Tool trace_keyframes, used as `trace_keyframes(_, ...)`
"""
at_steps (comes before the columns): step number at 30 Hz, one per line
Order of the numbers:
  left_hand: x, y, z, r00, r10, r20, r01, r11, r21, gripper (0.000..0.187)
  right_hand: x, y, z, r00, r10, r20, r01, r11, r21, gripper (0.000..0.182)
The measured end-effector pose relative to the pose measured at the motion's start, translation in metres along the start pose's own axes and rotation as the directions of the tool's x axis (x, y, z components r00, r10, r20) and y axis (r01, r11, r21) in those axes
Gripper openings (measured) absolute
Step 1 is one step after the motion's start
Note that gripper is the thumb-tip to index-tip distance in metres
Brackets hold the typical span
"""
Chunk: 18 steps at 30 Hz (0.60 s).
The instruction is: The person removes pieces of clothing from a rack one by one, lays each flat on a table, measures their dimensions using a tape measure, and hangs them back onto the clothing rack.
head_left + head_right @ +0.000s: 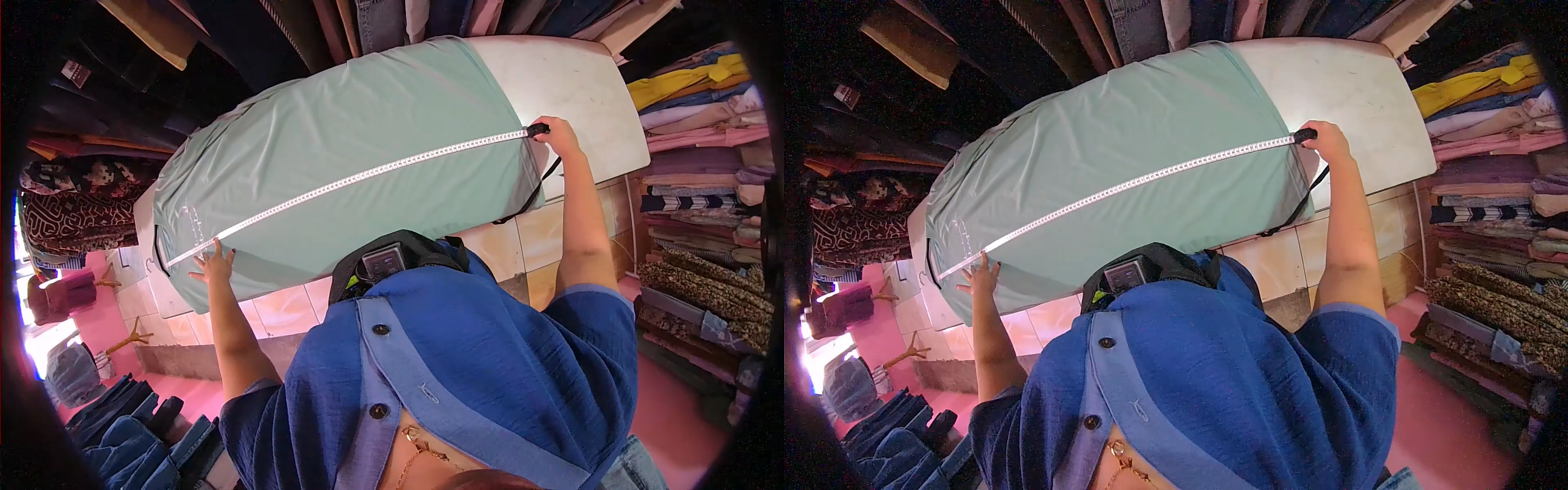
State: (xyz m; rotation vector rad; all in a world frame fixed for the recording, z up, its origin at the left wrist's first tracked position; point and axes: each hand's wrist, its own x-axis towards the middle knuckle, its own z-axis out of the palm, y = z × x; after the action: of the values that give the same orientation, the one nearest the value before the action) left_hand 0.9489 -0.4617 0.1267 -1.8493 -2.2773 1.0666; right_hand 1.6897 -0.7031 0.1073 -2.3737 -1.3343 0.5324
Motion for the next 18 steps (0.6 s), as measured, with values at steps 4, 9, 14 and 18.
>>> trace_keyframes(4, -0.001, 0.001, 0.008, 1.0, -0.012, -0.022, 0.012, 1.0, -0.027, 0.066, 0.001, 0.004, 0.003, 1.0, -0.001, 0.017, 0.001, 1.0, 0.013, 0.03)
trace_keyframes(9, -0.003, 0.011, 0.042, 0.945, -0.093, -0.314, 0.03, 0.979, -0.2, 0.075, -0.004, -0.002, 0.002, 0.999, -0.039, 0.027, 0.039, 0.999, -0.01, 0.03)
trace_keyframes(14, -0.069, 0.067, 0.046, 0.834, -0.002, -0.551, -0.306, 0.83, -0.467, 0.086, -0.009, -0.007, 0.008, 0.995, -0.075, -0.061, 0.077, 0.996, 0.032, 0.032)
trace_keyframes(18, -0.112, 0.116, 0.056, 0.79, 0.081, -0.608, -0.465, 0.726, -0.507, 0.089, -0.008, -0.01, 0.006, 0.995, -0.061, -0.076, 0.063, 0.997, 0.033, 0.033)
